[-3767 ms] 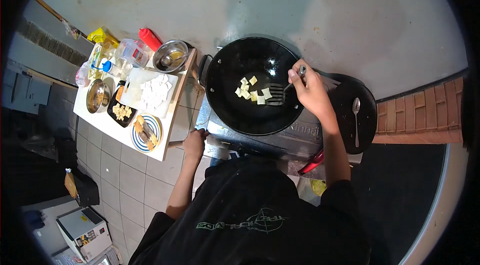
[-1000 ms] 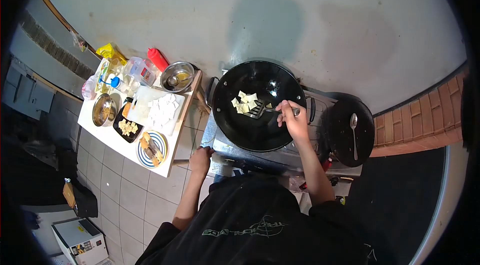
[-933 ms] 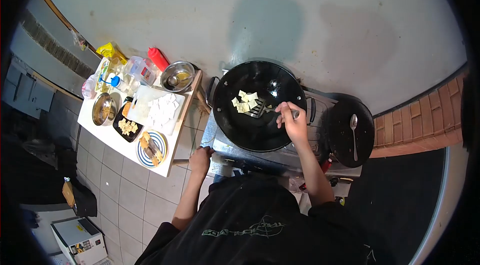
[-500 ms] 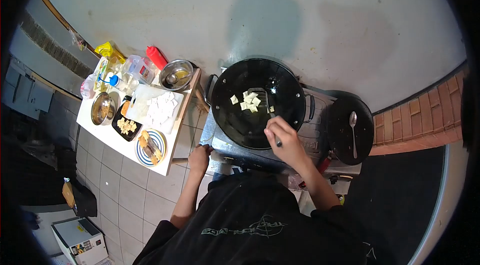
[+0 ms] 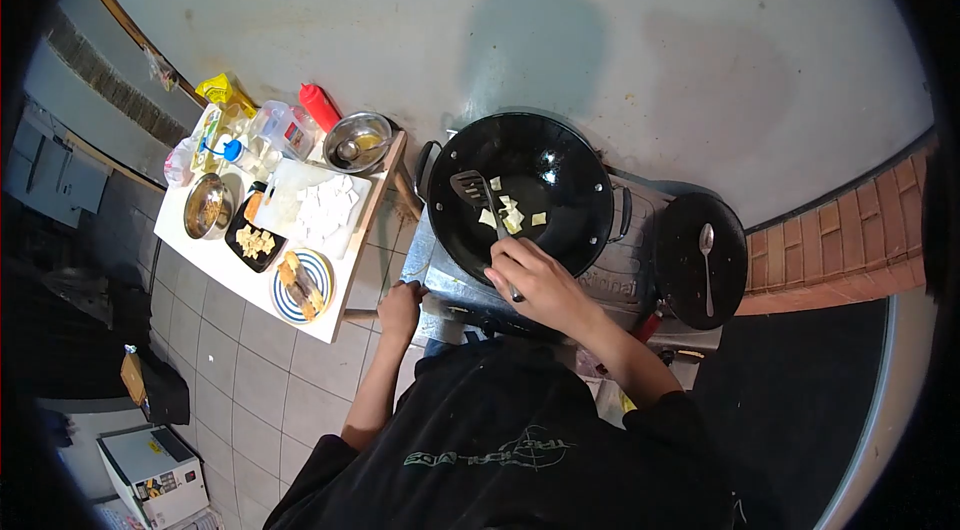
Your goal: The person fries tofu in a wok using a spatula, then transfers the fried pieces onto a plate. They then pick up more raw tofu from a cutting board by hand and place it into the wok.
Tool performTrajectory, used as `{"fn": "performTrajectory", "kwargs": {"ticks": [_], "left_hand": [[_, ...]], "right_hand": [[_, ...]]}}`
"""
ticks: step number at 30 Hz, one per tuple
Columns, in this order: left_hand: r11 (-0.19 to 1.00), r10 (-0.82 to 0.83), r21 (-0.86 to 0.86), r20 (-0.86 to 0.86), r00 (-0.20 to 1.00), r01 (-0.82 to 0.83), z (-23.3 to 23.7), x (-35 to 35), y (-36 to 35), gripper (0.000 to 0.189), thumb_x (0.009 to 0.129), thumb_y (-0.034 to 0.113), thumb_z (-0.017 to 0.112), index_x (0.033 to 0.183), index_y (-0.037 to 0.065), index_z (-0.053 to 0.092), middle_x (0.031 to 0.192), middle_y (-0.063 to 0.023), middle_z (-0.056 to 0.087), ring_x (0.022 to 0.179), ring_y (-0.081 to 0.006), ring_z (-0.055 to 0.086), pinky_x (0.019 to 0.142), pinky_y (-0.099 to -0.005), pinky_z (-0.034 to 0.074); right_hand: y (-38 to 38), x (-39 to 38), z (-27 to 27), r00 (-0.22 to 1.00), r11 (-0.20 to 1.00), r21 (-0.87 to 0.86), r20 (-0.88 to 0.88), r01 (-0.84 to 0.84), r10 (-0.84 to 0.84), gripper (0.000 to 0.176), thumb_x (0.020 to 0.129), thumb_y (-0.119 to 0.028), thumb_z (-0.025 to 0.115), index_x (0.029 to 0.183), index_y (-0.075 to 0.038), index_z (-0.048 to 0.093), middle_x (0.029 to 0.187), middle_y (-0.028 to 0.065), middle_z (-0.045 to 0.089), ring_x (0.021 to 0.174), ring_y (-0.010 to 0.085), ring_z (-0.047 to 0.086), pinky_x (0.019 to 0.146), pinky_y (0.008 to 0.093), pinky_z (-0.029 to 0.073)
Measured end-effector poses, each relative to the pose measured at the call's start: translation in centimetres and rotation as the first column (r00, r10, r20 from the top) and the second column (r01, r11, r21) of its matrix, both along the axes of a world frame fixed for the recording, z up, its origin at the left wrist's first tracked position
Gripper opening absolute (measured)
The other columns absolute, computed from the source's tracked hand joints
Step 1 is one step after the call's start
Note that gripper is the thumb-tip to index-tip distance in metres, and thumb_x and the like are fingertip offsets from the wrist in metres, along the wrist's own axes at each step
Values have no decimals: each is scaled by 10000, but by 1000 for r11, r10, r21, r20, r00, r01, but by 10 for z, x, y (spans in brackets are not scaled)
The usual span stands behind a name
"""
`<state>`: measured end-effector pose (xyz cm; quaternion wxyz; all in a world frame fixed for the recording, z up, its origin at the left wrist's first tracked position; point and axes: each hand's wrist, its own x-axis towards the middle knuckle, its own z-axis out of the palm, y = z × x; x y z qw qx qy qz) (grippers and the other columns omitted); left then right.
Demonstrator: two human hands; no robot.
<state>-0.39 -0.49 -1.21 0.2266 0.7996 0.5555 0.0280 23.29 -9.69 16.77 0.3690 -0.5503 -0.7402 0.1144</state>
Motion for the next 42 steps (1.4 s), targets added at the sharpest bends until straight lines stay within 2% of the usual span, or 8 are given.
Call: {"fn": "performTrajectory", "kwargs": {"ticks": [10,16,20,22,23,32,37,42], "left_hand": [[1000,10,-26,5,1000,-10,-2,-1,1,266,904,340,581,854,95,671,892,-150,644,824,-369,647,652,-499,506],[999,15,-31,-15,1000,-16,4,1,0,259,903,328,586,853,88,671,899,-154,646,828,-377,648,658,-507,502],[999,27,-32,-9,1000,-28,5,2,0,256,901,324,589,849,87,672,901,-154,647,832,-379,648,661,-511,501],[999,29,-29,-12,1000,-29,4,2,-1,256,901,324,588,848,89,673,905,-152,648,843,-373,649,659,-509,501],[999,31,-30,-11,999,-31,4,2,-1,256,901,324,588,848,89,673,905,-152,648,843,-373,649,659,-509,501],[999,18,-37,-24,1000,-19,0,1,-1,252,902,333,585,858,103,676,904,-140,644,825,-367,652,648,-499,507],[1000,3,6,9,1000,-3,-1,0,1,286,906,341,581,784,88,640,831,-139,650,783,-370,650,654,-491,496],[999,2,-37,2,1000,-2,5,1,1,248,893,330,596,870,97,678,907,-143,644,822,-375,646,657,-493,506]], "right_hand": [[14,35,-4,961,966,-4,-103,257,-256,124,904,-77,584,847,31,565,874,159,563,763,374,597,667,433,482],[27,52,0,944,953,12,-141,303,-298,108,908,-58,591,869,43,577,846,153,567,715,360,585,629,379,471],[41,57,-6,917,955,30,-291,295,-274,210,957,-111,542,831,54,569,722,106,552,611,170,536,575,276,423],[45,63,-19,738,914,-280,-541,295,-404,302,989,-195,508,783,11,588,612,49,535,532,86,514,506,237,405],[47,68,-28,735,901,-283,-524,328,-432,337,999,-239,491,770,-19,603,554,5,511,468,50,485,452,214,385],[19,92,20,667,793,-396,-434,463,-606,348,951,-223,549,685,-6,605,477,25,471,453,72,490,456,277,340],[28,106,48,796,792,-192,-76,579,-600,383,924,-229,558,644,32,537,510,176,461,467,322,471,520,431,356],[47,108,58,787,757,-253,28,602,-617,430,903,-247,572,599,51,510,553,237,480,527,440,460,539,485,363]]}}
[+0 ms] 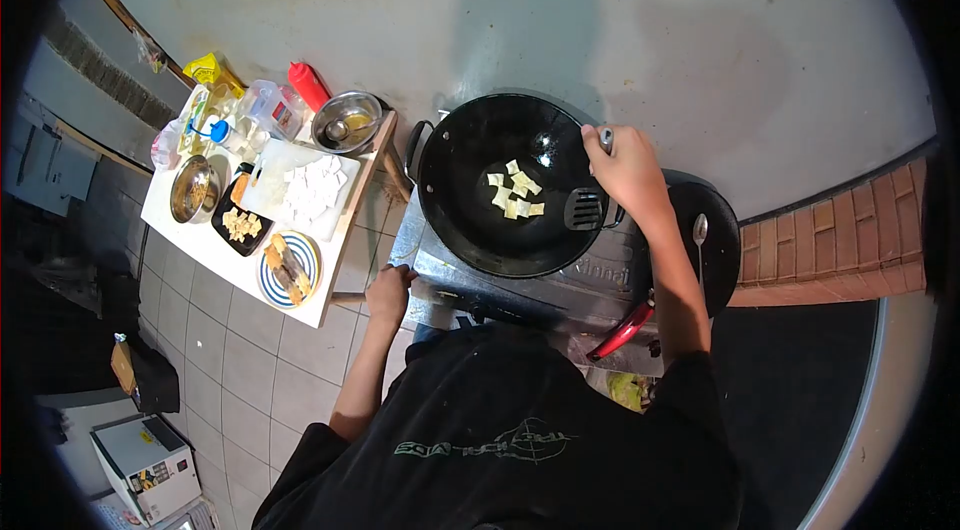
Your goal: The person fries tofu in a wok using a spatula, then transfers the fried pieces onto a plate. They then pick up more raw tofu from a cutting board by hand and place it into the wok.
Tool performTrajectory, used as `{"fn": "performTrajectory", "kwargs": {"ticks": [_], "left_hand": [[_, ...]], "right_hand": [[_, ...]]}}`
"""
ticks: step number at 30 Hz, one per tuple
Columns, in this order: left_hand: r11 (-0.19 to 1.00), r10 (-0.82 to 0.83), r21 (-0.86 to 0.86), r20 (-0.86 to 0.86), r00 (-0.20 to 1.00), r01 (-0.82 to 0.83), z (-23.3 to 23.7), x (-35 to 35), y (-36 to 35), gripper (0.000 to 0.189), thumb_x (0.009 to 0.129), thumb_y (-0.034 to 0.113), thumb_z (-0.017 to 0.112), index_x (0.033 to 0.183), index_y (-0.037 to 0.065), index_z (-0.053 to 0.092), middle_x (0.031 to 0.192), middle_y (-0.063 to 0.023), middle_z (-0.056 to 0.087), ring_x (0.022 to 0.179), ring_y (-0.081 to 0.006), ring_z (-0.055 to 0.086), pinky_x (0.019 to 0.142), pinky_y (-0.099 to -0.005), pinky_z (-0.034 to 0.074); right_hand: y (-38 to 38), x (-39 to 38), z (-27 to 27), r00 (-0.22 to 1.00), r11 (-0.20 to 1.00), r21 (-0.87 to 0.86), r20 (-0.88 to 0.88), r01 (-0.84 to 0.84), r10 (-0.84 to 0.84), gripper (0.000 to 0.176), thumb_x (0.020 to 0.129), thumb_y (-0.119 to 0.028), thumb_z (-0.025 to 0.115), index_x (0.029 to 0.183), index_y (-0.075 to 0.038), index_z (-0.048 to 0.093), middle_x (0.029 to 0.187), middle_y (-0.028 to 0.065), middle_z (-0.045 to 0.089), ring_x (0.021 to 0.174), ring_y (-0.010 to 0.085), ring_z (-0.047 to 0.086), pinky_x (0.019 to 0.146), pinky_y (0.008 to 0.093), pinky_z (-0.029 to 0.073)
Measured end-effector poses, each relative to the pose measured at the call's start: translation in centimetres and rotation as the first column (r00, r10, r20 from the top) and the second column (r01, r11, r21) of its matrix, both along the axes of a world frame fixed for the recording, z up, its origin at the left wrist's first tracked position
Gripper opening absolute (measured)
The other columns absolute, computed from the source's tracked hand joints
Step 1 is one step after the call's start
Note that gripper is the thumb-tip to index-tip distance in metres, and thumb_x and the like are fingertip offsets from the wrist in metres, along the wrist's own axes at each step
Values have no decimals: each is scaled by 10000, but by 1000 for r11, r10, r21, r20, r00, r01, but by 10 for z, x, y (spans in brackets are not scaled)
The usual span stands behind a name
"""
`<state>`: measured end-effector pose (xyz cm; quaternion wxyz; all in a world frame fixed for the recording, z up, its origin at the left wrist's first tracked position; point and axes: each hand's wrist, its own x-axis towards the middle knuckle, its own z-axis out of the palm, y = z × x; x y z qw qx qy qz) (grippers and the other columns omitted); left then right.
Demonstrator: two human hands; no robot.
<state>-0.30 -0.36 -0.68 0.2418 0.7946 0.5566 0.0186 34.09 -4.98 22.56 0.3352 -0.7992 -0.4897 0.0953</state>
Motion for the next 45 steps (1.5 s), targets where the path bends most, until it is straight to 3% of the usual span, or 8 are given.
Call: {"fn": "performTrajectory", "kwargs": {"ticks": [3,5,8,11,22,26,32,45], "left_hand": [[1000,2,-13,-24,1000,-2,2,1,0,247,893,332,595,870,101,682,903,-142,645,830,-369,648,667,-493,507],[1000,4,-12,-41,999,-4,4,2,0,246,893,333,595,868,105,685,899,-140,647,835,-364,651,669,-492,509],[1000,2,-11,-36,999,-2,3,1,0,244,895,334,593,875,110,686,897,-138,648,831,-362,652,665,-491,510],[1000,-6,-6,-46,999,6,2,1,0,250,897,339,588,876,109,683,891,-137,646,826,-362,651,661,-492,508],[1000,-19,-8,-51,999,19,2,0,1,269,898,345,585,853,95,674,884,-143,643,802,-371,649,657,-493,506],[1000,-1,-25,-48,999,-1,-4,-1,1,268,895,346,588,848,96,674,888,-147,644,796,-375,649,660,-495,505],[1000,-16,-9,-50,999,16,0,0,0,264,907,349,573,872,109,676,896,-148,642,810,-376,650,658,-497,503],[1000,7,28,-16,1000,-7,1,1,-1,286,901,338,587,767,89,632,850,-145,627,807,-381,640,666,-505,491]], "right_hand": [[8,-3,-3,1000,999,-39,27,-7,8,425,902,-243,574,607,57,520,567,247,490,543,452,480,537,490,367],[12,-1,-14,998,994,-104,69,21,-14,458,940,-264,533,593,35,550,496,138,528,465,247,522,534,403,411],[10,4,-28,998,998,-41,-42,-45,43,450,939,-260,537,584,16,548,467,95,485,454,182,504,502,368,381],[4,-2,-33,966,999,2,-255,-40,39,415,925,-240,561,606,25,542,480,118,472,446,198,415,502,360,356],[-28,-23,-79,841,981,188,-536,40,68,366,977,-233,531,683,-16,564,484,-1,417,484,57,445,470,243,327],[-43,-37,-81,864,959,285,-482,-7,149,312,977,-177,537,722,0,571,593,2,494,506,42,466,472,235,330],[-64,-71,-61,934,905,344,-157,-252,320,86,897,-14,587,843,49,567,807,127,566,721,267,594,665,312,471],[-81,-83,-50,951,908,357,-131,-217,279,61,873,16,609,842,42,562,807,129,560,686,260,572,637,312,464]]}}
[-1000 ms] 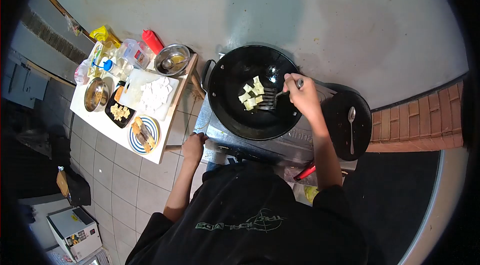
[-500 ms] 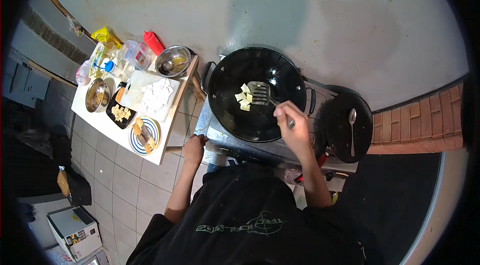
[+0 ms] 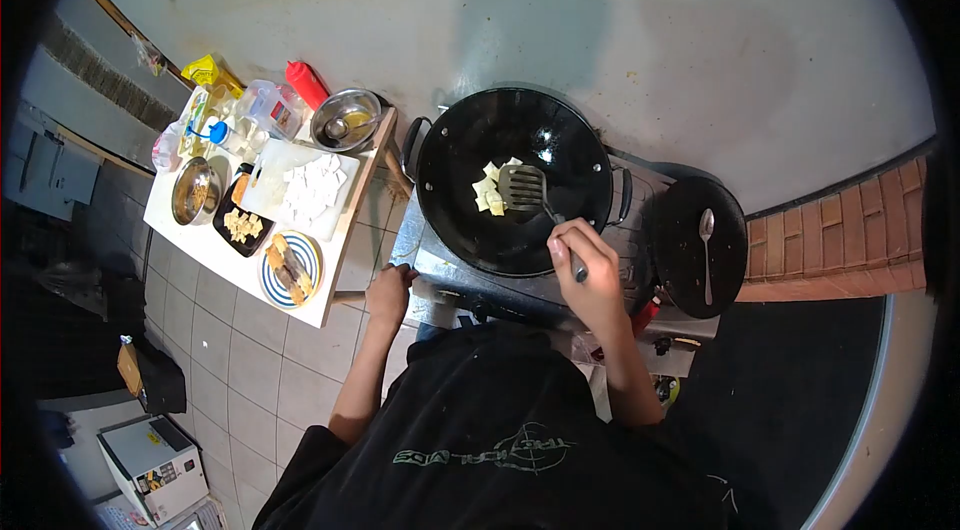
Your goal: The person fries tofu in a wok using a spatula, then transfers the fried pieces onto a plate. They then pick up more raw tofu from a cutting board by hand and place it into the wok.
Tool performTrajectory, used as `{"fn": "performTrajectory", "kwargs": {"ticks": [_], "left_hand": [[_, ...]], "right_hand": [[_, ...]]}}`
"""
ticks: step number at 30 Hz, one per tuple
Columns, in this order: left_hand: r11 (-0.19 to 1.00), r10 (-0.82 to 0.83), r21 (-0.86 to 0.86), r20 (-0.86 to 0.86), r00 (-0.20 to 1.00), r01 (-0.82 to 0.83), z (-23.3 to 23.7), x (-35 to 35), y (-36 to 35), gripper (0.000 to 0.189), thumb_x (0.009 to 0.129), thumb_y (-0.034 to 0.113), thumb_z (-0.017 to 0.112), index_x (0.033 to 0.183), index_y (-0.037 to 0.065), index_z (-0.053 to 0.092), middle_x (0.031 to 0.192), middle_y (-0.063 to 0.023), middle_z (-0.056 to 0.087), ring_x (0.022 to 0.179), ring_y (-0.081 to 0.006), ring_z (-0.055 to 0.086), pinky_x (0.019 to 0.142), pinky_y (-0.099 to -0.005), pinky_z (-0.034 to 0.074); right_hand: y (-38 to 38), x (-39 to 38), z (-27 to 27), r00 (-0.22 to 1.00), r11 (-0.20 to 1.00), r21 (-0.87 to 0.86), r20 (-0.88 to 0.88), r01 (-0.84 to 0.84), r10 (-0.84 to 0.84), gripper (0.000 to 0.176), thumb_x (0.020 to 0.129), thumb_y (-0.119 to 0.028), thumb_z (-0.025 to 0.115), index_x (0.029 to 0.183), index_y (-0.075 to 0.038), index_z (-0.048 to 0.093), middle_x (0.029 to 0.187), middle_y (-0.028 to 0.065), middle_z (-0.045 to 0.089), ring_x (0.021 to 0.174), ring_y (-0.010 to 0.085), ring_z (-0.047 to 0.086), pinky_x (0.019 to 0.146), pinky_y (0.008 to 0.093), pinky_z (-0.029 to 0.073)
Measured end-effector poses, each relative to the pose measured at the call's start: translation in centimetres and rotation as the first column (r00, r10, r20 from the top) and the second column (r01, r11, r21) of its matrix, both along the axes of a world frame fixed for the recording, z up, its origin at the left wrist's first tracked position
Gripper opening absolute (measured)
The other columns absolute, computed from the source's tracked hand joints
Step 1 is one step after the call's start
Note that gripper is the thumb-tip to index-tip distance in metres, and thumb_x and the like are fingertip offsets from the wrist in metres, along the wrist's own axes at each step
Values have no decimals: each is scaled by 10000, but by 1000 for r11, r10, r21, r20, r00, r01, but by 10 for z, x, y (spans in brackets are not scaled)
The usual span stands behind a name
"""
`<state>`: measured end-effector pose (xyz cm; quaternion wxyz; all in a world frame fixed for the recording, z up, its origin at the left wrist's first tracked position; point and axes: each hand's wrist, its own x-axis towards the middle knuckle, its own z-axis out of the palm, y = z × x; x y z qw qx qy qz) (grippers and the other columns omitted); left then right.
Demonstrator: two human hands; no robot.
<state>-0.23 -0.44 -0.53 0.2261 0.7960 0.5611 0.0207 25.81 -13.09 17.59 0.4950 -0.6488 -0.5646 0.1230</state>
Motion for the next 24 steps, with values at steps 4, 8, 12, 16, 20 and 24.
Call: {"fn": "performTrajectory", "kwargs": {"ticks": [4,8,12,16,20,24], "left_hand": [[1000,-13,-9,-23,1000,13,-3,-1,0,276,908,353,574,833,100,654,882,-141,636,816,-376,646,668,-501,501],[1000,-3,2,10,1000,3,-4,-1,0,294,903,339,585,759,87,631,847,-134,630,792,-371,643,658,-503,490],[1000,8,-10,46,999,-8,-5,-1,-1,295,902,334,589,756,82,630,841,-132,630,790,-366,644,655,-498,486],[999,42,-24,58,997,-40,-5,-1,-3,281,902,323,592,766,81,635,841,-140,630,791,-368,641,656,-493,482],[999,17,28,26,1000,-18,-1,-1,-5,258,894,346,589,849,107,675,865,-128,645,797,-353,654,660,-479,516],[1000,14,15,9,1000,-14,-3,-1,-4,263,897,351,585,861,107,676,878,-130,647,806,-358,655,667,-480,519]], "right_hand": [[2,16,3,997,998,-54,-69,30,-34,119,885,-15,614,821,29,522,811,107,559,668,187,543,628,275,447],[12,44,3,971,988,-157,-237,-16,-22,112,917,-51,583,880,-14,483,782,69,548,677,119,513,619,255,425],[34,65,17,992,981,-194,-126,-16,-9,103,945,-90,544,928,-27,465,748,93,546,654,190,508,627,311,417],[56,83,20,999,978,-204,22,-39,45,116,962,-127,513,928,-24,470,745,133,536,647,260,499,641,337,419],[77,90,20,997,983,-179,52,-51,61,132,965,-148,507,914,-26,499,722,112,538,628,221,494,625,335,414],[93,108,5,997,977,-202,14,-72,76,149,988,-153,478,899,-36,504,775,36,562,618,101,454,580,263,388]]}}
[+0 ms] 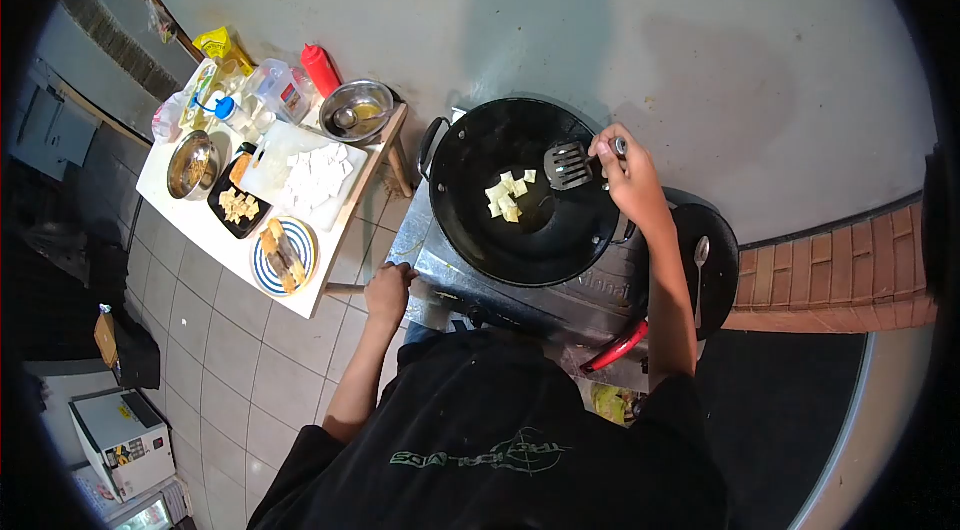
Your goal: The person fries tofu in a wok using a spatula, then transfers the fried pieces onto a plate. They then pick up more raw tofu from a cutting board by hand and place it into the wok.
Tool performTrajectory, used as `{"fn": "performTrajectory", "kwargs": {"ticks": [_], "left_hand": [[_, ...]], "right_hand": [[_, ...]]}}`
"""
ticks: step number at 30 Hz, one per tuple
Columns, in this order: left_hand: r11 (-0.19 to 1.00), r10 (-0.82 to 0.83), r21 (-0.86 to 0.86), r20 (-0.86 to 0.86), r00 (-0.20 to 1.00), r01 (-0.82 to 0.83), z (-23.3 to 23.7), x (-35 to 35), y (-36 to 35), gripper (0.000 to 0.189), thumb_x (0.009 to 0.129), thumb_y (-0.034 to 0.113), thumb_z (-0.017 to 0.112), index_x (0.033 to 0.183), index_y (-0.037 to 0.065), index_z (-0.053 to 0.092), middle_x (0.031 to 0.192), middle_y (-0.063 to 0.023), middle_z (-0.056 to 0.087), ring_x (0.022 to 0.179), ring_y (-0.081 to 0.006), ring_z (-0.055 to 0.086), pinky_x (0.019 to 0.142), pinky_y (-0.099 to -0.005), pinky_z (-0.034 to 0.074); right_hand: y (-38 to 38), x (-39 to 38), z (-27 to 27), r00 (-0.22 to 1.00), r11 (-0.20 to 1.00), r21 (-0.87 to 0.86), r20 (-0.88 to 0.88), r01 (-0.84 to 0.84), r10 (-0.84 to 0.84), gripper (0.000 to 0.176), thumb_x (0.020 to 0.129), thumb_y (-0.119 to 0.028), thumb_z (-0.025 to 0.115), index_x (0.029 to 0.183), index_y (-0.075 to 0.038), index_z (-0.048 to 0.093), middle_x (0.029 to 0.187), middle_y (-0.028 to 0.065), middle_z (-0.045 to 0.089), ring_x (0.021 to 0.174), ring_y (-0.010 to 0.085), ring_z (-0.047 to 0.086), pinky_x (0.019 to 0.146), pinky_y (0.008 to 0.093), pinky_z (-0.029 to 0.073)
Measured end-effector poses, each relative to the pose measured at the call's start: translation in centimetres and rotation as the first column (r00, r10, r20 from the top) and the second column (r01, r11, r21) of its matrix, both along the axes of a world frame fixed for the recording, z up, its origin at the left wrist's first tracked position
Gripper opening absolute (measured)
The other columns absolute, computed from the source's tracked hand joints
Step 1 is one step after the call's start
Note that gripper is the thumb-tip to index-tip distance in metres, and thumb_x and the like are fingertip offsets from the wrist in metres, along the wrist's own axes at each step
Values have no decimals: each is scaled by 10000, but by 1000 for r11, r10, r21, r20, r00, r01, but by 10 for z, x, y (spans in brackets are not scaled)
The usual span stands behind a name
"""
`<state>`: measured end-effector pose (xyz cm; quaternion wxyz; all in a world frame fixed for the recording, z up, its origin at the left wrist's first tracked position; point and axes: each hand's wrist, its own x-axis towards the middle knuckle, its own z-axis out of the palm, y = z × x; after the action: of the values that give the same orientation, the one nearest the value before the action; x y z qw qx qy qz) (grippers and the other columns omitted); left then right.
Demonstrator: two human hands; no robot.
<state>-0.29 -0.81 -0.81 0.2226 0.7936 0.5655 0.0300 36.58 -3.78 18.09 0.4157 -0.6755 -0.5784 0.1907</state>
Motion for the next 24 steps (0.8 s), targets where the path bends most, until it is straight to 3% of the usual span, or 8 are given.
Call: {"fn": "performTrajectory", "kwargs": {"ticks": [5,7,13,17,24], "left_hand": [[999,0,-41,-34,999,-2,5,1,1,269,905,353,576,878,105,676,892,-136,647,817,-363,656,669,-482,520],[999,-5,-41,-30,1000,4,2,0,2,271,905,355,575,879,105,676,892,-139,647,817,-363,656,666,-482,519],[998,-8,-62,-7,1000,8,3,-1,3,272,902,357,580,868,105,677,885,-143,646,805,-365,655,653,-485,515],[999,-24,-46,-16,1000,23,4,0,4,271,898,352,587,849,100,674,873,-145,644,793,-365,654,646,-487,513],[998,-42,-51,-31,999,40,4,-1,6,256,894,338,597,845,99,671,860,-145,641,793,-365,654,646,-497,509]], "right_hand": [[11,11,-21,976,998,22,-211,-58,61,192,997,-188,475,883,-38,513,788,18,586,595,83,478,557,242,396],[11,13,-27,918,992,9,-378,-125,119,197,1006,-208,463,889,-54,507,843,20,602,597,64,492,531,217,412],[-2,14,-50,796,993,22,-596,-116,106,215,1010,-238,472,902,-56,509,864,42,611,597,72,527,516,217,438],[-15,6,-55,783,995,-41,-621,-90,45,265,1020,-273,454,903,-36,473,912,109,585,586,129,522,537,248,443],[-33,-18,-48,727,987,-157,-682,-41,-78,386,994,-338,513,816,0,572,743,48,549,563,106,530,497,239,426]]}}
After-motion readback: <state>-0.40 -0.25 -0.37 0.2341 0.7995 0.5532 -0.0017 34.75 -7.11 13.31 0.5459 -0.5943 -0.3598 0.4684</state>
